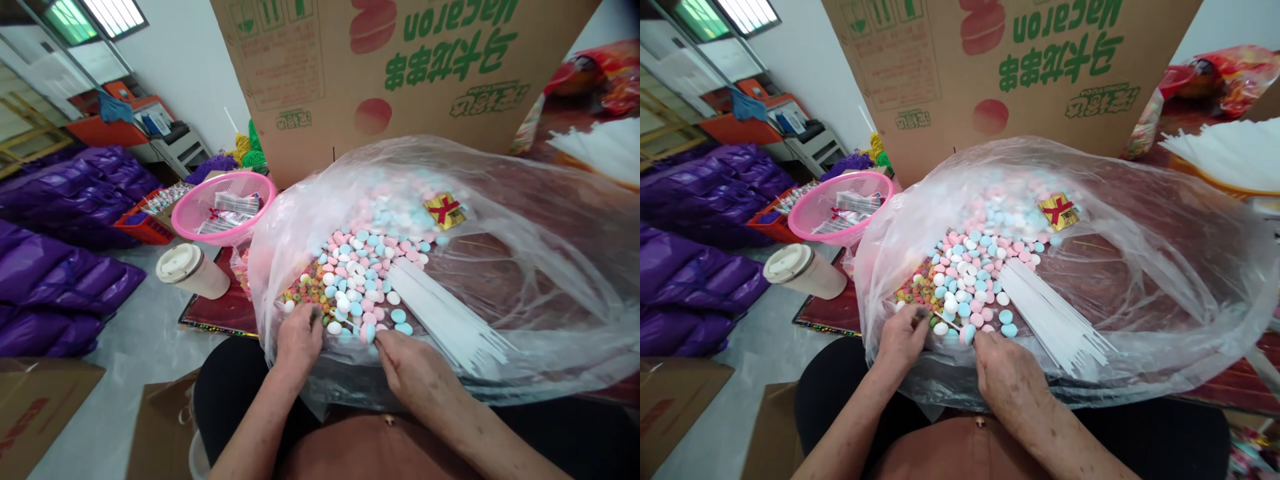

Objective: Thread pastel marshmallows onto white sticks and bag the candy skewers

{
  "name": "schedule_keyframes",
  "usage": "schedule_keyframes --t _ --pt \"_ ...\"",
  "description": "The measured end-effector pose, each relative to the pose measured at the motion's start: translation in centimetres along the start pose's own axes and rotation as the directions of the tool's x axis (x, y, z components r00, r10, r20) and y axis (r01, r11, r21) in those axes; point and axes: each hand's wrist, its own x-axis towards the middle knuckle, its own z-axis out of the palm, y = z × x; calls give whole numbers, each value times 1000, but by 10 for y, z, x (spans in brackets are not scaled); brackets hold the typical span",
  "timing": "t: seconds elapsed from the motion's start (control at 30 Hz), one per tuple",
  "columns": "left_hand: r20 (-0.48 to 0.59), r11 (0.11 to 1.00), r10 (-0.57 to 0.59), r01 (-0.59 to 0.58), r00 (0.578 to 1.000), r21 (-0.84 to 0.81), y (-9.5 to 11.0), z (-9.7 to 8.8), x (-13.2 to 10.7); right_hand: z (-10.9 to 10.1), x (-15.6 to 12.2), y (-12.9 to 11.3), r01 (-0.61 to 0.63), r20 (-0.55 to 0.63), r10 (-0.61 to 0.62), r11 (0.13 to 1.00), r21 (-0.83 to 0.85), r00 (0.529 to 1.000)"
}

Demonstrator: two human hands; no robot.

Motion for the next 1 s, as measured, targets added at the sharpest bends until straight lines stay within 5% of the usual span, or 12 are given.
schedule_keyframes --t 0.07,0.17,0.37,0.47,0.57,0.67,0.73,0.8,0.9,1.0 --pt "-39 965 -130 117 991 -236 -2 2 -1 -2 -1 -2 -9 43 9 1000 -8 999" --pt "17 771 -302 254 953 -584 0 6 -3 -6 0 -7 -35 122 39 999 -34 992" --pt "165 468 -424 372 890 -802 24 13 -14 -11 2 -17 -63 180 76 995 -74 981" --pt "240 504 -355 402 903 -765 32 11 -21 -6 3 -15 -91 124 94 995 -29 988" --pt "170 683 -315 348 934 -642 27 3 -18 4 4 -3 -103 41 98 984 145 994" --pt "-20 956 -149 139 989 -259 14 -5 -6 10 2 11 -109 -1 113 958 264 994" --pt "32 1000 -22 23 999 -15 8 -5 0 11 -2 15 -102 8 104 955 278 995" --pt "50 999 6 -8 999 34 5 -2 2 9 -7 15 -101 10 102 960 261 995" --pt "33 948 -150 153 988 -281 7 1 -2 4 -12 9 -103 1 105 975 198 995" --pt "238 617 -294 374 926 -693 13 -4 -7 0 -12 1 -56 21 53 986 156 998"
